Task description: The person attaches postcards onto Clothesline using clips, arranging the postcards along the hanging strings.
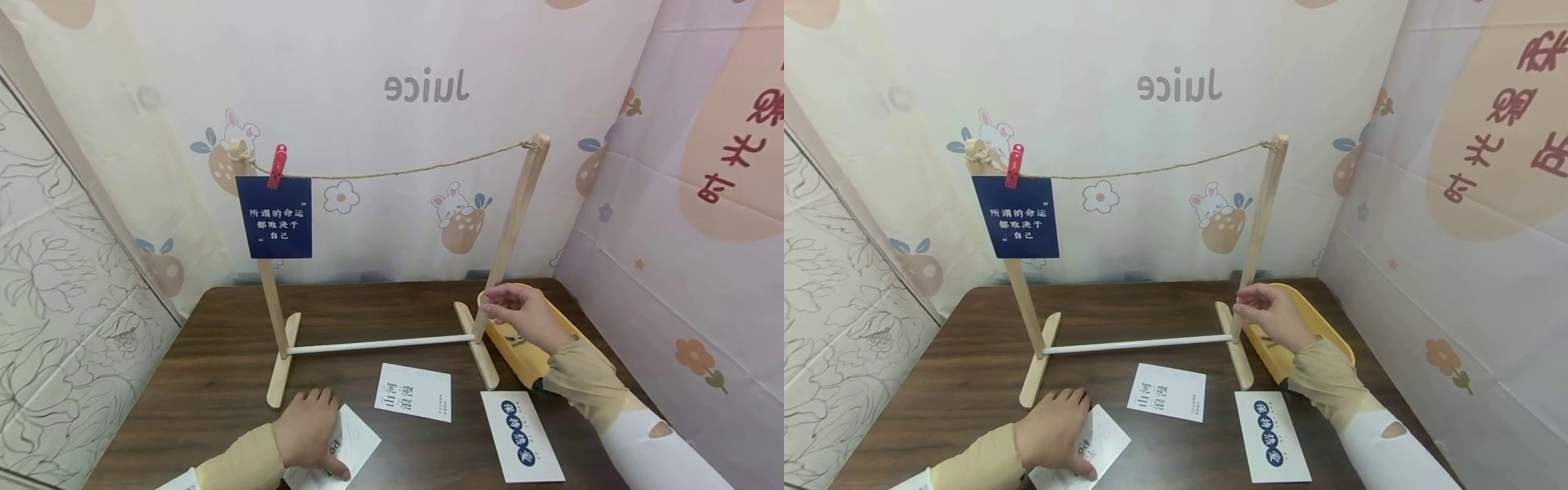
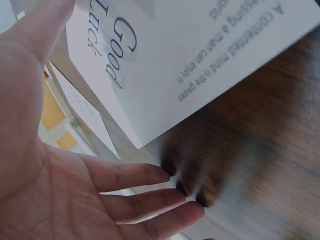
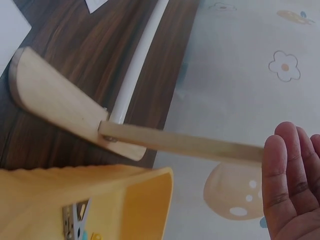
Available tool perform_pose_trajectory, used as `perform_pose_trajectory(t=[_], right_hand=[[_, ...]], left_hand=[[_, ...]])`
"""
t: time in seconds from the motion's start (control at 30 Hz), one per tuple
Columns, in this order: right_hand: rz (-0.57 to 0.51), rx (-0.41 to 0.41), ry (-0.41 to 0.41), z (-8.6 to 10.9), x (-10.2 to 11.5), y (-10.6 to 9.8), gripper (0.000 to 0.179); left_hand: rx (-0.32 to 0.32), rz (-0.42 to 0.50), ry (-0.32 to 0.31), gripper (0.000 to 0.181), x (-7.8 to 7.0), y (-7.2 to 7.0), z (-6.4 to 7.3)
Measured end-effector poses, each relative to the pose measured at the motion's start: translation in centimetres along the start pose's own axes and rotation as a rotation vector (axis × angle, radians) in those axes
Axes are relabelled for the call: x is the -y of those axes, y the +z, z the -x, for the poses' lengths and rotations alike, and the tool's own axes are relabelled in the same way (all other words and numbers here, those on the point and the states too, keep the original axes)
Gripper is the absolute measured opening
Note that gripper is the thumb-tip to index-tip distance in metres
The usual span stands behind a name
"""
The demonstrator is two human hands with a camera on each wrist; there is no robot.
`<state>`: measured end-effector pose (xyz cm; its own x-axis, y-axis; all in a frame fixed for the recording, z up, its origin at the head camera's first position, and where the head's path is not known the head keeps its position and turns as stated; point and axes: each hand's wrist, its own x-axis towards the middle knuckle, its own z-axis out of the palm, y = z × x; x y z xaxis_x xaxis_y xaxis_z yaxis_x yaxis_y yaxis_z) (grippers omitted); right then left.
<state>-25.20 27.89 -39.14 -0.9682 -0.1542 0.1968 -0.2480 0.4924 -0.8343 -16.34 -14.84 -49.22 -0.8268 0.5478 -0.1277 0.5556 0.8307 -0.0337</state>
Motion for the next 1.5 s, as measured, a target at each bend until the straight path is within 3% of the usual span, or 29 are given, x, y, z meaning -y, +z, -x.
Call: perform_pose_trajectory(t=[0.2, 0.47, 0.73, 1.0, 1.27, 1.5], right_hand=[[0.009, -0.022, 0.04, 0.1, -0.3, -1.0, 0.035], [0.056, -0.011, 0.067, -0.2, -1.9, -2.1, 0.038], [0.144, -0.002, 0.107, -0.8, -3.4, -2.8, 0.036], [0.273, 0.034, 0.116, -1.9, -4.5, -3.3, 0.032], [0.405, 0.076, 0.076, -3.1, -5.9, -3.6, 0.026], [0.518, 0.166, 0.03, -4.0, -7.5, -3.6, 0.02]], left_hand=[[0.002, -0.027, -0.002, 0.113, 0.1, -0.2, 0.1], [0.045, 0.043, -0.001, 0.099, 0.8, -0.4, -0.3], [0.086, 0.113, -0.043, 0.088, 1.1, -0.8, -1.1], [0.091, 0.144, -0.083, 0.088, 1.7, -0.8, -1.6], [0.087, 0.155, -0.074, 0.093, 2.0, -0.9, -1.5], [0.108, 0.138, -0.046, 0.103, 2.1, -0.9, -1.1]])
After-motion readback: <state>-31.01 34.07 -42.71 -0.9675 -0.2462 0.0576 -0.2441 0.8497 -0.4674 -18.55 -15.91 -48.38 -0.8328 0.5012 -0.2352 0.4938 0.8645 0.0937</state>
